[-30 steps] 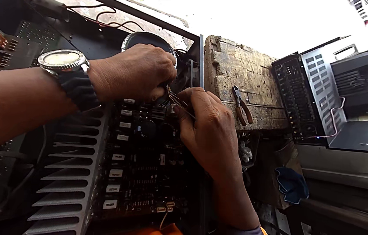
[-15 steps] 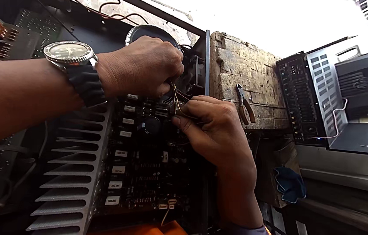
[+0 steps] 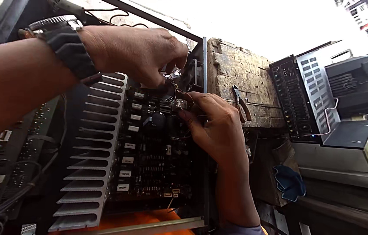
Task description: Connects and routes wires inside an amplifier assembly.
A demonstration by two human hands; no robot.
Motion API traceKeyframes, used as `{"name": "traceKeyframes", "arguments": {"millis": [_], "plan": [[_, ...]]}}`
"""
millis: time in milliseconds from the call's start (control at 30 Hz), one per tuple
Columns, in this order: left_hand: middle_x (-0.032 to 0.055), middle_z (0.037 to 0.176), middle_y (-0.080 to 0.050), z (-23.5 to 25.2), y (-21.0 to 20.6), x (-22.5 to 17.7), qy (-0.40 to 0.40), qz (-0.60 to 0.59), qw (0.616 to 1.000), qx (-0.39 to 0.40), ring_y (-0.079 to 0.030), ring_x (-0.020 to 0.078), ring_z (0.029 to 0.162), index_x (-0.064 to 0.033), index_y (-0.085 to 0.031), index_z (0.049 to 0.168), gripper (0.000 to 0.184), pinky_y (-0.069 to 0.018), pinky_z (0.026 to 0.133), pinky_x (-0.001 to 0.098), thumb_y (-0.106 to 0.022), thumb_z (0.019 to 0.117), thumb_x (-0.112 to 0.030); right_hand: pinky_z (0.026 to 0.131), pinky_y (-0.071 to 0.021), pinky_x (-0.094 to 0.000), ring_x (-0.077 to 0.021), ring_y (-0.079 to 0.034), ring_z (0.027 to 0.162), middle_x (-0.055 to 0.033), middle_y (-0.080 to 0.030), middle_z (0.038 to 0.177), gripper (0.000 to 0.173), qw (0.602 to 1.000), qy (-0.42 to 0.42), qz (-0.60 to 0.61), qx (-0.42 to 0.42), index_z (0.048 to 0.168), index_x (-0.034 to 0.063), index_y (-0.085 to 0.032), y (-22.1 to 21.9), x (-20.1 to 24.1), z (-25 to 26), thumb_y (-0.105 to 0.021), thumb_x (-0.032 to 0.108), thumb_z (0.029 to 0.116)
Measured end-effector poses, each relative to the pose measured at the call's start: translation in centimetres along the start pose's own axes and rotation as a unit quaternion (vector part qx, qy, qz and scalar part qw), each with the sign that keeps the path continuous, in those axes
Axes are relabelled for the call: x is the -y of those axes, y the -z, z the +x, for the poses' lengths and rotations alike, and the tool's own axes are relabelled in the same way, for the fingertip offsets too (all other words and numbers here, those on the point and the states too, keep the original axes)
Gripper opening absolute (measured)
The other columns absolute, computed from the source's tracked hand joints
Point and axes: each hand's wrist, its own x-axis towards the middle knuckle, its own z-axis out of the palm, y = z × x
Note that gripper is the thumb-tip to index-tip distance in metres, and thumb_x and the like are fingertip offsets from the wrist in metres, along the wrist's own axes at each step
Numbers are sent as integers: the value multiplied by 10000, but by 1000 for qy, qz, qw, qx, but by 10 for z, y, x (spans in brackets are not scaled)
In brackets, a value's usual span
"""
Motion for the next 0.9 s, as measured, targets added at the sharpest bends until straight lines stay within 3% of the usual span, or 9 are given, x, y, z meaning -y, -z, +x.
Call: {"name": "traceKeyframes", "arguments": {"millis": [67,133,200,267,333,500,600,733,900], "plan": [[-17,917,-672,-3,3,6,-17,-4,1000,-18,-641,135,792,-155,-673,1152,280,-539,681,393,-618,880,-119,715,-527,-344,-177,-647,840,-39,-701,928,409,997,5,-57,-46,1333,96,-673,-3,7,2,-704,272,966],[-9,952,-676,-3,1,9,-24,5,1000,-17,-641,144,831,-180,-709,1146,320,-533,703,408,-558,878,-90,700,-515,-357,-201,-642,830,-53,-689,906,414,993,7,-97,-64,1353,94,-664,-2,10,4,-690,275,982],[19,985,-657,-2,-3,8,-40,14,999,-16,-623,163,856,-177,-747,1111,314,-507,709,409,-545,889,-82,723,-524,-362,-223,-651,869,-75,-692,922,352,992,6,-116,-47,1288,92,-710,2,10,5,-668,287,998],[30,974,-651,-1,-6,7,-57,20,998,-14,-618,168,842,-158,-760,940,201,-488,681,409,-572,898,-101,714,-502,-370,-228,-631,871,-66,-668,902,345,993,3,-121,-8,1227,108,-743,6,8,4,-647,355,1006],[27,969,-654,0,-6,6,-55,27,998,-7,-616,164,808,-157,-751,855,155,-481,648,409,-603,889,-123,743,-499,-394,-227,-635,894,-56,-682,929,350,992,5,-120,28,1198,125,-754,10,4,2,-647,391,996],[16,849,-633,1,-11,6,-67,27,997,-3,-608,156,745,-145,-752,843,87,-483,618,397,-677,849,-189,740,-443,-419,-246,-595,906,-54,-652,938,251,991,41,-109,60,1180,137,-756,15,-3,1,-665,242,970],[47,768,-565,3,-16,-7,-37,79,996,-9,-590,230,720,-126,-602,716,221,-456,605,446,-707,874,-241,748,-475,-389,-216,-612,886,-51,-689,961,326,995,59,-69,38,1285,104,-709,18,-8,4,-652,153,968],[128,722,-530,6,-21,-41,27,171,985,3,-582,355,662,-58,-540,722,225,-402,544,511,-649,908,-122,766,-551,-306,-146,-663,888,-40,-709,990,331,998,55,-26,-17,1298,89,-691,31,-19,5,-699,166,976],[139,726,-539,6,-22,-48,39,180,982,37,-594,365,684,-43,-571,777,161,-419,561,515,-645,919,-54,823,-477,-338,-197,-601,927,-61,-678,920,197,995,74,-30,-53,1137,100,-781,26,-38,16,-669,189,1001]]}}
